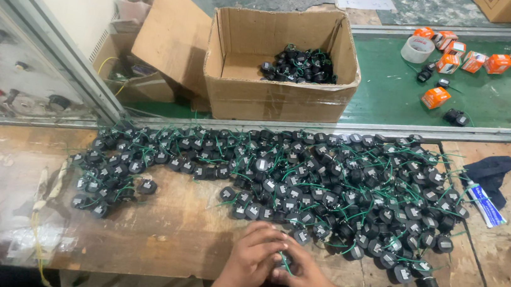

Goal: The person picks up black power adapters with green cords from a workbench, wraps and coils the cord around each adapter by hand, and places the finished adapters into an open cardboard box, working through the pile one at a time.

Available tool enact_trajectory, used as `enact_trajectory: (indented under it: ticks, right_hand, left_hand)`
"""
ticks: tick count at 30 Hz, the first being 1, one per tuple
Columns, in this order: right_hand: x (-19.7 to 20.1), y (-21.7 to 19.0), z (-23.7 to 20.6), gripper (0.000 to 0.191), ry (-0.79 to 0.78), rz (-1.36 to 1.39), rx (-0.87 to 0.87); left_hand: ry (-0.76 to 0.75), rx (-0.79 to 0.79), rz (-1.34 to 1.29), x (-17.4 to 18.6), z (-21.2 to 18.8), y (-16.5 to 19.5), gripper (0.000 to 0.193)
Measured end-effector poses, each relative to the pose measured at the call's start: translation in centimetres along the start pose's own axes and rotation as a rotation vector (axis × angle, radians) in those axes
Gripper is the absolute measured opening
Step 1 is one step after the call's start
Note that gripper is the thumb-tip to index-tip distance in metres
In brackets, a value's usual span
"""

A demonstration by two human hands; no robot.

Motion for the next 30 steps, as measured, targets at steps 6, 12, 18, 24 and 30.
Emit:
enact_trajectory:
  ticks: [6,12,18,24,30]
  right_hand:
    - [0.5,-2.8,-0.3,0.058,0.118,0.047,0.248]
    - [1.3,-8.7,0.9,0.043,0.207,-0.032,0.182]
    - [1.3,-10.4,1.2,0.044,0.278,-0.131,0.129]
    - [1.6,-9.8,0.9,0.044,0.315,-0.137,0.166]
    - [2.0,-9.7,1.1,0.047,0.19,0.308,0.214]
  left_hand:
    - [0.133,-0.065,0.13,0.2,-1.4,1.5,0.03]
    - [0.118,-0.14,0.161,0.9,-2.6,1.9,0.034]
    - [0.238,0.277,-0.146,-0.2,-5.8,-3.9,0.024]
    - [0.463,0.632,-0.565,-3.8,-8.9,-8.2,0.022]
    - [0.442,0.122,0.412,5.3,-5.8,-4.1,0.034]
Point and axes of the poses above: each hand's wrist, its own z-axis towards the middle knuckle, its own x-axis out of the back of the hand, y = z × x, the point moved 9 cm from there along z, towards the middle knuckle, and after that the axes turned 3 degrees about -x, right-handed, at the moved point
